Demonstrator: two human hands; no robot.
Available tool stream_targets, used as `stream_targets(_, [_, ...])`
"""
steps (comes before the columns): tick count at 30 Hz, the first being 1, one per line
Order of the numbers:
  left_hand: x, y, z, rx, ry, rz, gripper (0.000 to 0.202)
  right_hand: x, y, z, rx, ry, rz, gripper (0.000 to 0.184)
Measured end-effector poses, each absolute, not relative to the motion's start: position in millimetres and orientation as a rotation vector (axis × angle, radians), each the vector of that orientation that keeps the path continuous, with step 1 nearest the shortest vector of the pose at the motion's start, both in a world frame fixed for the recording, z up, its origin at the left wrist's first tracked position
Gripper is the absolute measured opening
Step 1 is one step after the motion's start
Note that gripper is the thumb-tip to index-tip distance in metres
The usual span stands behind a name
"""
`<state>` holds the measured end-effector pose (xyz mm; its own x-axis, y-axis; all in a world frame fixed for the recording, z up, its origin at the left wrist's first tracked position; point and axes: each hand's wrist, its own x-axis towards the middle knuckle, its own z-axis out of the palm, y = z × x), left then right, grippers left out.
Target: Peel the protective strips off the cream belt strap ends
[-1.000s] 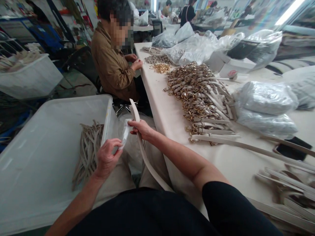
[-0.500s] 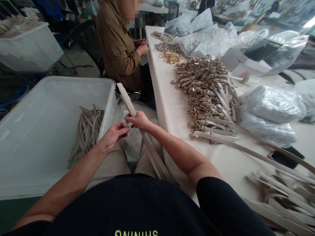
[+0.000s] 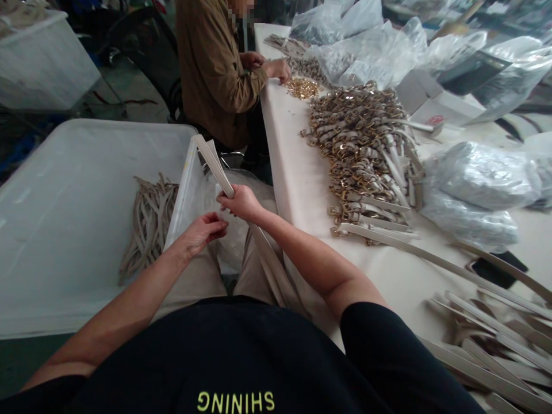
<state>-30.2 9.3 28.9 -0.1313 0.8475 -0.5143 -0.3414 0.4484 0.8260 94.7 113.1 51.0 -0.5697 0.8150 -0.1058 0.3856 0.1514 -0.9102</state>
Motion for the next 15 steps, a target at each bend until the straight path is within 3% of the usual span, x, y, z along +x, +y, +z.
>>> stream_targets(15, [-16.6, -2.9, 24.8, 0.727, 1.262, 0.814, 0.017, 97.4, 114.5, 53.2, -1.189, -2.014, 1.424, 0.01])
